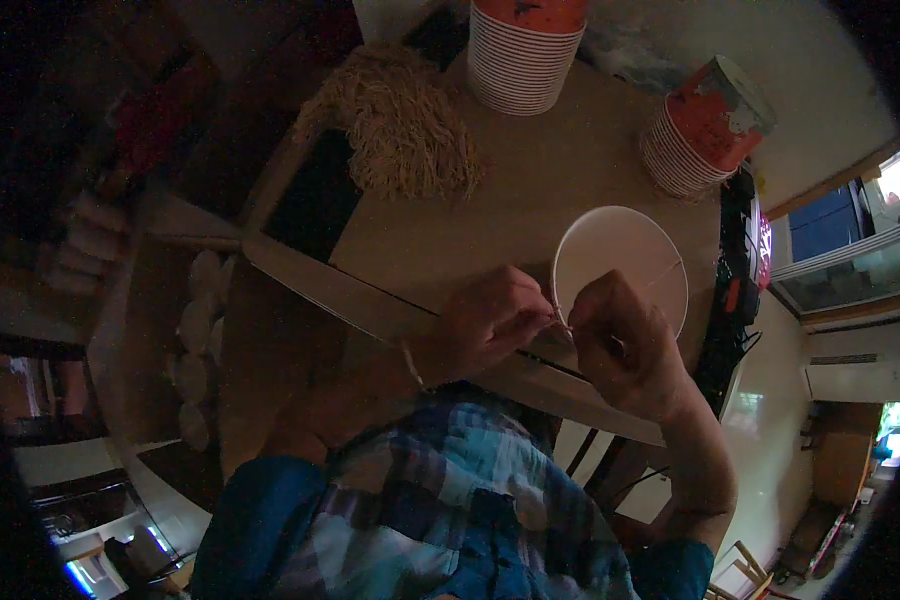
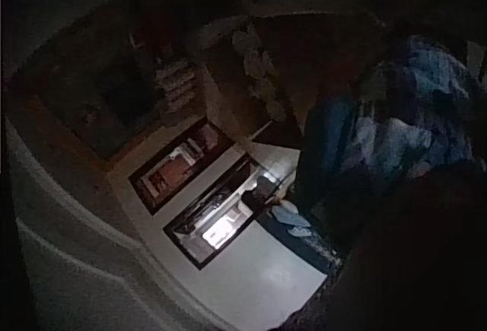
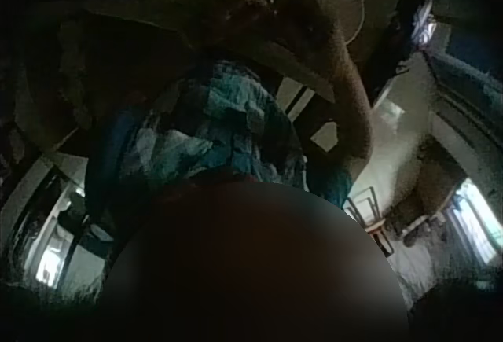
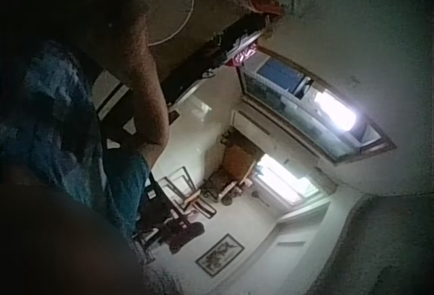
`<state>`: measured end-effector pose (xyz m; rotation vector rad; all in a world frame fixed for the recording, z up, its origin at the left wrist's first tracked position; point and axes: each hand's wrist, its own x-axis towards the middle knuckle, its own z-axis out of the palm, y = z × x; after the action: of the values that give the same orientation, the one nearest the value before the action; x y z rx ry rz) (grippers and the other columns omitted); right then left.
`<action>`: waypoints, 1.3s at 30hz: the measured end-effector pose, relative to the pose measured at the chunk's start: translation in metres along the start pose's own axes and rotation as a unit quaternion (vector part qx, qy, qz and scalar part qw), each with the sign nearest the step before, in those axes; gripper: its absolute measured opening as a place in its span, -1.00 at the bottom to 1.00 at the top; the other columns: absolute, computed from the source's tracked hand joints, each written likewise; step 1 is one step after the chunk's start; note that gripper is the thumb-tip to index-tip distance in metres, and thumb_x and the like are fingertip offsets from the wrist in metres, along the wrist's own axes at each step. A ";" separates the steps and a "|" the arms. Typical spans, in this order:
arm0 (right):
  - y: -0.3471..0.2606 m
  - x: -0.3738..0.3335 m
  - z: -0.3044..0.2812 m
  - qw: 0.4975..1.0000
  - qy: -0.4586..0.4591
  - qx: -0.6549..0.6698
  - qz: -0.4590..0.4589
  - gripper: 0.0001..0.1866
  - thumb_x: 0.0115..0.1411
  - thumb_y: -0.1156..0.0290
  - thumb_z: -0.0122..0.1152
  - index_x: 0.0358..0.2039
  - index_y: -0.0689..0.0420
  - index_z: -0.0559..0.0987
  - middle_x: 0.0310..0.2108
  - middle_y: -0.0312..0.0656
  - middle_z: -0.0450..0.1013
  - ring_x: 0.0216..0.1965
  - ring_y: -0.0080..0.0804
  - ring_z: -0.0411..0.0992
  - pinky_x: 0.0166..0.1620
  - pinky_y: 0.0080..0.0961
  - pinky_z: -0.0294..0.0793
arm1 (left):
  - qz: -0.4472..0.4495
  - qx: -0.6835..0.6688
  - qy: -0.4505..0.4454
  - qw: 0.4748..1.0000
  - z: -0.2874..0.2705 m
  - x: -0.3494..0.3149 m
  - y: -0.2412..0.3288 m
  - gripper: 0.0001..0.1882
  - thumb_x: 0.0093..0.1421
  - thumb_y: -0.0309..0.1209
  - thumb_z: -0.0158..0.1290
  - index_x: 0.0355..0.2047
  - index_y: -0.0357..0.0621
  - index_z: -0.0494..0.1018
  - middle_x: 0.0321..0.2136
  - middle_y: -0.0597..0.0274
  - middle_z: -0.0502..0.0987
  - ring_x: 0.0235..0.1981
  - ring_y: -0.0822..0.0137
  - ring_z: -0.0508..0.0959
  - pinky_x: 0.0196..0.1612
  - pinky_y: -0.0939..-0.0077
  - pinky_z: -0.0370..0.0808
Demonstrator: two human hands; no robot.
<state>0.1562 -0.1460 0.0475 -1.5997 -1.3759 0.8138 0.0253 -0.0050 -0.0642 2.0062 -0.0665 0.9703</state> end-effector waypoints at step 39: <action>-0.011 -0.009 -0.007 0.965 -0.006 -0.252 0.076 -0.81 0.12 0.51 0.22 -0.24 0.12 0.47 -0.52 -0.19 0.43 -0.59 -0.42 0.38 -0.42 -0.55 0.39 | 0.045 -0.048 -0.048 0.997 0.007 0.006 -0.022 -0.74 0.06 -0.58 0.16 -0.22 -0.07 0.45 -0.26 0.16 0.45 -0.23 0.14 0.52 -0.22 0.35 0.50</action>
<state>0.1555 -0.1561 0.0602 -2.1124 -1.5659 0.5852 0.0425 0.0051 -0.0780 1.9740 -0.2540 0.9081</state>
